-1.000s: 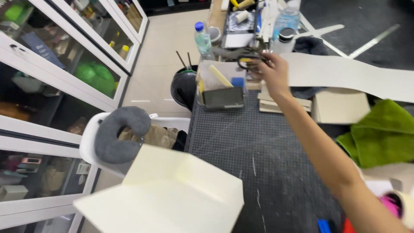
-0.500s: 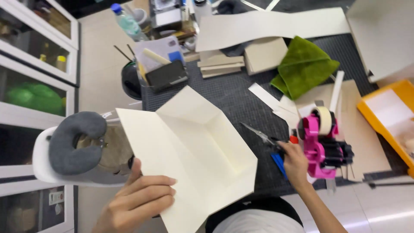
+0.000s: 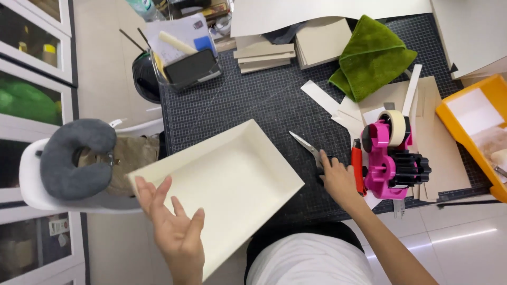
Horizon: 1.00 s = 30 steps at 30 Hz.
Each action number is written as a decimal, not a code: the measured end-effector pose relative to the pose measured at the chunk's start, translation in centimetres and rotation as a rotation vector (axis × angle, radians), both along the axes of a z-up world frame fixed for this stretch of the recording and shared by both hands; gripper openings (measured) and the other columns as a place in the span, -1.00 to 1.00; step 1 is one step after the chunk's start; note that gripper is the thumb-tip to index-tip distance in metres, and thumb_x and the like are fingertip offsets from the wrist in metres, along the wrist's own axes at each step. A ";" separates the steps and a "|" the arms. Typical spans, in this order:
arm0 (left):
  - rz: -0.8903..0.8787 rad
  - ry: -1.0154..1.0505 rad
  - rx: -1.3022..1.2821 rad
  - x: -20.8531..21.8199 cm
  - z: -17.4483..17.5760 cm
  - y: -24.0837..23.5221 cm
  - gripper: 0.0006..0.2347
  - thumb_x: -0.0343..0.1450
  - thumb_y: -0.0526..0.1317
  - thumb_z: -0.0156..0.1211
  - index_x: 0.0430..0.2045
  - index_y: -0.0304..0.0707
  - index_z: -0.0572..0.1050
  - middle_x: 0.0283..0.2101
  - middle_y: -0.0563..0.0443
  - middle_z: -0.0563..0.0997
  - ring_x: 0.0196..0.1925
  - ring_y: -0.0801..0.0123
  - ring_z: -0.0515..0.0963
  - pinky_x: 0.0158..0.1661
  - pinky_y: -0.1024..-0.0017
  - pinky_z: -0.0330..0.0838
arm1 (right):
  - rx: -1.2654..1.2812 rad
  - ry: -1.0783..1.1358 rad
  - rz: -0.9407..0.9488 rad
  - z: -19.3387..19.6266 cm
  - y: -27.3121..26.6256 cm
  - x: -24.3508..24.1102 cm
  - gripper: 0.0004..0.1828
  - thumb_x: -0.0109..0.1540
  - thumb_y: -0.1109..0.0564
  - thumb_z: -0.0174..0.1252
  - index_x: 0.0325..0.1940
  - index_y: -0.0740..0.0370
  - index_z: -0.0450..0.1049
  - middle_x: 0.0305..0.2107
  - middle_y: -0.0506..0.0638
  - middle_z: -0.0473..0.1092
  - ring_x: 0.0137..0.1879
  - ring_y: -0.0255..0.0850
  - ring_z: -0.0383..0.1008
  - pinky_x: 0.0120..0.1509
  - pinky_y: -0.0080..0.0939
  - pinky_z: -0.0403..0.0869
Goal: Applying glue to the edges of a cardboard sheet, folding them over, smoothing with a scraper, and trimming the corners with scissors to assemble a box.
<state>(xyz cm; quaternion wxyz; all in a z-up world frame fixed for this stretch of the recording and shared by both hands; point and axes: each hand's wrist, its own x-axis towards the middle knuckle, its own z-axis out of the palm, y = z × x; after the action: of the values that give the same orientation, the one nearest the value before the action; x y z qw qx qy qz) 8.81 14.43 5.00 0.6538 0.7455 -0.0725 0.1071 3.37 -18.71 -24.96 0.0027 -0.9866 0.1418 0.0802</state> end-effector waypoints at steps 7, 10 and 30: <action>-0.090 0.226 0.593 1.3 -7.3 3.0 -0.74 0.42 -0.29 0.09 -0.01 -0.18 0.48 0.26 -0.18 0.36 0.38 0.05 0.30 0.29 0.17 0.14 | 0.207 0.078 0.026 1.5 0.7 1.3 -0.18 0.23 0.11 0.07 0.54 0.15 -0.07 -0.15 0.16 0.32 -0.22 0.20 0.48 -0.33 0.25 0.49; -0.249 0.312 0.684 2.1 -13.2 4.7 -0.77 0.42 -0.23 0.09 -0.08 -0.22 0.53 0.23 -0.18 0.41 0.30 0.05 0.38 0.24 0.17 0.21 | 0.610 0.190 -0.177 4.9 0.5 2.6 -0.19 0.18 0.12 0.03 0.51 0.10 -0.04 0.25 0.24 0.27 0.25 0.28 0.35 0.24 0.26 0.33; -0.775 0.321 1.516 15.6 -6.5 4.7 -0.35 0.50 -0.33 -0.07 0.45 0.40 -0.16 0.13 -0.21 0.57 0.04 -0.18 0.62 0.04 0.01 0.49 | 1.306 -0.306 -0.426 14.0 3.3 -3.2 -0.33 0.22 0.50 0.01 0.40 0.17 0.31 -0.05 0.28 0.39 0.13 0.03 0.44 0.20 0.05 0.45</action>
<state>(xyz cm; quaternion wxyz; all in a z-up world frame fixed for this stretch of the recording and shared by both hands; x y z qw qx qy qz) 24.42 19.08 -1.49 -0.0270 0.9091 -0.2800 -0.3072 0.21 -15.42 -10.97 0.6302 -0.7340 0.2529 0.0071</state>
